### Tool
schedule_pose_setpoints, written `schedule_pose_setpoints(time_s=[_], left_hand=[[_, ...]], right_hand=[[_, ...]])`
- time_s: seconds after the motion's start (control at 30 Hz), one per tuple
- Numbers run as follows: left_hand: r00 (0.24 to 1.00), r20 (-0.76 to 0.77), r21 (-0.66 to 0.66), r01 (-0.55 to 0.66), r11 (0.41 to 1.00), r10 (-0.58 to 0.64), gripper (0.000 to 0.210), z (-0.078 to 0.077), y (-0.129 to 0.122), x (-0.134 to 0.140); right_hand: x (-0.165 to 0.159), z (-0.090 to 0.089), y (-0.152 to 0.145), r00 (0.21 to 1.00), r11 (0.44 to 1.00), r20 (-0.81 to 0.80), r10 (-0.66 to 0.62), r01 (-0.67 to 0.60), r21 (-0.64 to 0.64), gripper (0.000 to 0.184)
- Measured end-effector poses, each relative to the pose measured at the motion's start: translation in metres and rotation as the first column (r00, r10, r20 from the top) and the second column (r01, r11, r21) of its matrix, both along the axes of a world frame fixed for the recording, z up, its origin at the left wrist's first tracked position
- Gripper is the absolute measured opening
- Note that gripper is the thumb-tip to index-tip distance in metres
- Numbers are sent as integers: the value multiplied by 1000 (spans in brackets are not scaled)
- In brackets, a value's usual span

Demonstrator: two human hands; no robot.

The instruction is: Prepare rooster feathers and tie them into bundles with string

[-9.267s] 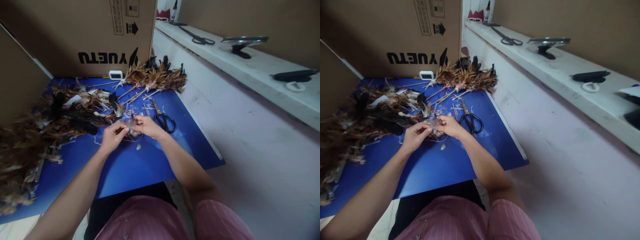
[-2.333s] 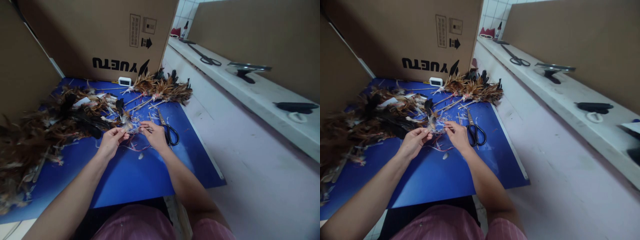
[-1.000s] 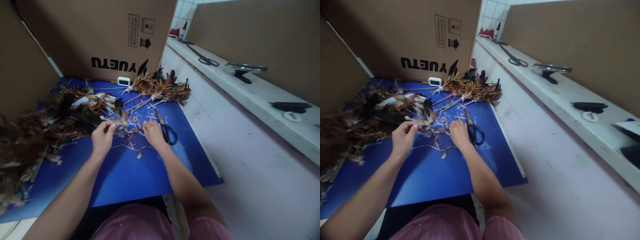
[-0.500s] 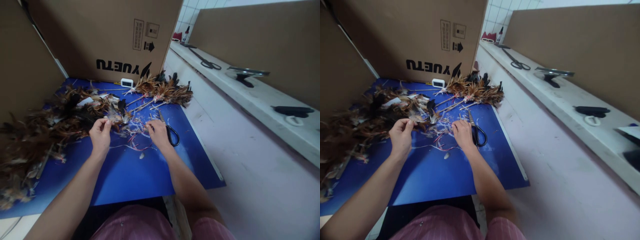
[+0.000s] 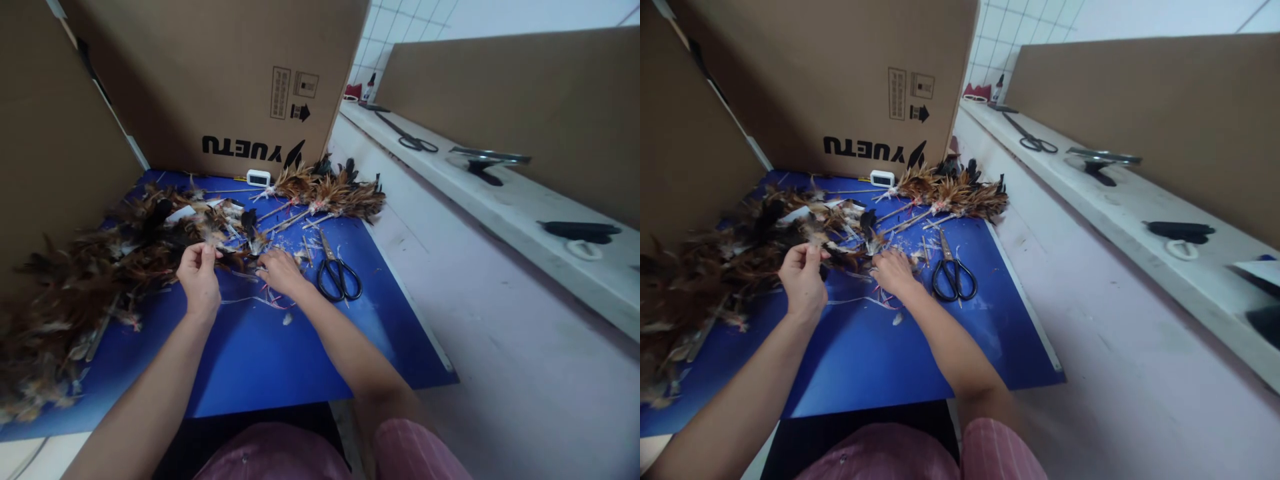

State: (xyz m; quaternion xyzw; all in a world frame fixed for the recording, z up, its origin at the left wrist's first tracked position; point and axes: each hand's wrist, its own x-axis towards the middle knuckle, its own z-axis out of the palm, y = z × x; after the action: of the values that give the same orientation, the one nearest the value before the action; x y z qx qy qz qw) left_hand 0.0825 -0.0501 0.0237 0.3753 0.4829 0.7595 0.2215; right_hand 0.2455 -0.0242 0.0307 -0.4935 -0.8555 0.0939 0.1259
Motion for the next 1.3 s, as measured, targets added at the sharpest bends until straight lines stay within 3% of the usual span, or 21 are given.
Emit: schedule_pose_setpoints(time_s=[0.3,0.43,0.57,0.73,0.93,1.1,1.3], left_hand=[[992,118,32,-37,999,33,17,-3,4,-3],[991,130,42,-38,998,32,17,-4,5,-2],[987,160,59,-37,998,27,15,-7,5,-4],[989,144,44,-50,998,43,14,-10,6,-4],[993,98,-2,-60,998,60,14,-12,5,-2],[994,95,-19,-60,998,62,15,-12,4,-2],[992,115,-16,-57,998,58,14,-13,5,-2]], right_hand=[[11,11,-1,994,997,-103,33,-40,-71,13],[4,24,19,980,999,-194,38,-38,5,22],[-23,30,50,985,1000,-175,7,-2,26,24],[-60,22,87,996,997,-45,-71,72,32,26],[-82,6,118,990,991,-32,-136,136,-5,28],[-77,3,130,980,988,-133,-151,146,-48,21],[-47,7,140,913,976,-363,-184,125,-180,13]])
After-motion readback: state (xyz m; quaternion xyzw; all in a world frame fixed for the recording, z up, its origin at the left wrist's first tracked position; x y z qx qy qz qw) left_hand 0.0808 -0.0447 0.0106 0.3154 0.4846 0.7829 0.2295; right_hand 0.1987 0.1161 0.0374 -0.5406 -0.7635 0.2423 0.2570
